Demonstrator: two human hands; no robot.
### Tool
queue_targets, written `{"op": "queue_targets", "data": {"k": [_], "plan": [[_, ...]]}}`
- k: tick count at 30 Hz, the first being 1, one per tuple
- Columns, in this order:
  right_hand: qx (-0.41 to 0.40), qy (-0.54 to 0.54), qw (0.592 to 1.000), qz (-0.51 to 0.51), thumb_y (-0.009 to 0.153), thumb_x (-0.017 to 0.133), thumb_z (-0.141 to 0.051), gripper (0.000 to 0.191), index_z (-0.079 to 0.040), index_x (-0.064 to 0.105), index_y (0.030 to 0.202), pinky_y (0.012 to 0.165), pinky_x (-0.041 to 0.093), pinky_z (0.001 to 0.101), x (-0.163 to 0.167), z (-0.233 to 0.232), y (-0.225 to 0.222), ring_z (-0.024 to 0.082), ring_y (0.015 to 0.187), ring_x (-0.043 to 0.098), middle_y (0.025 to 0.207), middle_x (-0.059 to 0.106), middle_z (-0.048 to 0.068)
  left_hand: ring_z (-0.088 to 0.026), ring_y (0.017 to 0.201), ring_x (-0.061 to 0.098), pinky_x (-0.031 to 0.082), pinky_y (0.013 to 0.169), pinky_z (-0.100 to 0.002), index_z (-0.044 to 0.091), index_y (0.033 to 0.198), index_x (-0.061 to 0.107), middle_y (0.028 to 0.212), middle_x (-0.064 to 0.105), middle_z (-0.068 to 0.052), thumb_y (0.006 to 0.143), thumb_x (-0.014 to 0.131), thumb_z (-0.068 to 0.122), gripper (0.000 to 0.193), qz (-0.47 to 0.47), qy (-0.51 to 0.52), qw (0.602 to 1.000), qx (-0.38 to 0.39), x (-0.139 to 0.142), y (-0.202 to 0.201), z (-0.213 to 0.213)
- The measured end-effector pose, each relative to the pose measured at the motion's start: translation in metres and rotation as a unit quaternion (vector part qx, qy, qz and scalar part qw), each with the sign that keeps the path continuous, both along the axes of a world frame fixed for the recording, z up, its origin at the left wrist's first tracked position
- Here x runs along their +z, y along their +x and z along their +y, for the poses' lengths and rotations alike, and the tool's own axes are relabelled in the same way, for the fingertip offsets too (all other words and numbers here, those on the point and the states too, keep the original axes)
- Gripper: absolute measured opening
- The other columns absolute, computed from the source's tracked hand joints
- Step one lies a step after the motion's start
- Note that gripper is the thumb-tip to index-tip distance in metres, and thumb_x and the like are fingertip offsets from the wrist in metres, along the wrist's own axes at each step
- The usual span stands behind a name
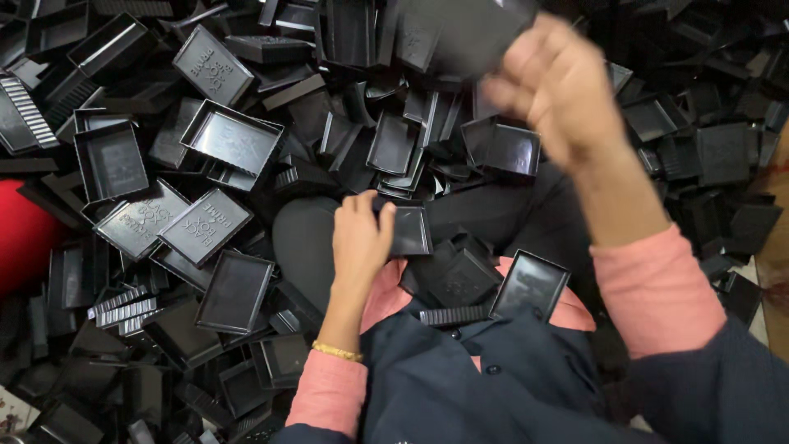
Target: The person sits on the floor and repeatedly picks up small black plastic trays and their lids from a large pile. They align and press the lids onto the trays, then place the assembled units back into the pile. The process continues with many identical trays.
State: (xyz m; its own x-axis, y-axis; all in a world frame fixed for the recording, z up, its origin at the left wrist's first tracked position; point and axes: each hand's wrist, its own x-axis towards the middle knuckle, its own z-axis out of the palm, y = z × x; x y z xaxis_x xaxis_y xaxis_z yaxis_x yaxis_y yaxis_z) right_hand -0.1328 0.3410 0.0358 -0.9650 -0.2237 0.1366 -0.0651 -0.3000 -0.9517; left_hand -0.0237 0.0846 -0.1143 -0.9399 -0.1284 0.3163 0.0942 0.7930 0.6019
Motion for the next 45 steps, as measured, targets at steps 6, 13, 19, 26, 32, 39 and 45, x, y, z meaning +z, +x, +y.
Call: {"op": "queue_targets", "data": {"k": [6,13,19,26,32,39,45], "plan": [[0.097,0.373,0.906,0.176,0.105,0.062,-0.034,0.032,-0.006,0.075,0.111,0.092,0.06,0.0383,-0.057,-0.016,0.045,0.024,0.101,0.075,0.109,0.079,0.011,-0.033,0.092,0.067,0.049,0.082,-0.051,0.004,0.119,0.062,0.097,0.069,-0.013,0.078,0.068,0.021,0.045,-0.111,-0.212,0.97,-0.028,-0.044,-0.012,0.019],[0.204,0.701,0.636,0.248,0.066,0.082,-0.024,0.032,-0.01,0.078,0.094,0.076,0.054,0.0504,-0.153,-0.064,0.084,0.037,0.107,0.062,0.11,0.067,0.014,-0.029,0.088,0.07,0.054,0.08,-0.039,0.005,0.126,0.061,0.107,0.07,-0.015,0.09,0.062,0.01,0.036,-0.057,0.139,0.988,0.046,-0.023,-0.017,-0.034],[-0.068,0.594,0.753,0.276,0.085,0.076,-0.015,0.009,-0.01,0.076,0.092,0.082,0.055,0.0484,-0.101,-0.041,0.063,0.034,0.094,0.063,0.095,0.067,0.013,-0.019,0.096,0.062,0.051,0.085,-0.032,0.006,0.138,0.062,0.115,0.067,-0.012,0.083,0.058,0.002,0.055,-0.136,0.524,0.84,-0.025,0.005,0.007,-0.058],[-0.069,0.395,0.88,0.254,0.082,0.075,0.0,0.027,-0.007,0.071,0.108,0.081,0.054,0.0323,-0.053,-0.03,0.128,0.023,0.097,0.063,0.103,0.064,0.009,-0.022,0.107,0.067,0.057,0.094,-0.035,0.012,0.135,0.051,0.118,0.064,-0.007,0.072,0.051,0.0,0.064,-0.183,0.815,0.546,-0.058,0.018,0.022,0.014],[-0.014,0.285,0.953,0.098,0.08,0.084,-0.012,0.047,-0.006,0.059,0.12,0.095,0.058,0.0345,-0.075,-0.041,0.165,0.022,0.12,0.057,0.131,0.048,0.012,-0.021,0.111,0.06,0.05,0.098,-0.036,0.005,0.136,0.053,0.123,0.06,-0.01,0.082,0.053,0.0,0.054,-0.146,0.727,0.658,-0.129,0.027,0.035,0.043],[-0.063,0.225,0.972,0.009,0.08,0.086,-0.014,0.061,-0.004,0.054,0.131,0.106,0.056,0.0363,-0.082,-0.043,0.17,0.021,0.129,0.059,0.134,0.058,0.009,-0.021,0.114,0.063,0.05,0.102,-0.037,0.008,0.127,0.053,0.127,0.065,-0.009,0.108,0.034,0.045,0.047,-0.093,0.764,0.634,-0.075,0.025,0.029,0.053],[-0.059,0.33,0.942,-0.028,0.076,0.087,-0.014,0.065,-0.006,0.058,0.134,0.103,0.055,0.0355,-0.077,-0.053,0.183,0.019,0.126,0.062,0.136,0.06,0.008,-0.02,0.121,0.058,0.044,0.109,-0.036,0.007,0.132,0.055,0.132,0.06,-0.009,0.111,0.028,0.048,0.054,-0.063,0.635,0.765,-0.085,0.027,0.034,0.064]]}}
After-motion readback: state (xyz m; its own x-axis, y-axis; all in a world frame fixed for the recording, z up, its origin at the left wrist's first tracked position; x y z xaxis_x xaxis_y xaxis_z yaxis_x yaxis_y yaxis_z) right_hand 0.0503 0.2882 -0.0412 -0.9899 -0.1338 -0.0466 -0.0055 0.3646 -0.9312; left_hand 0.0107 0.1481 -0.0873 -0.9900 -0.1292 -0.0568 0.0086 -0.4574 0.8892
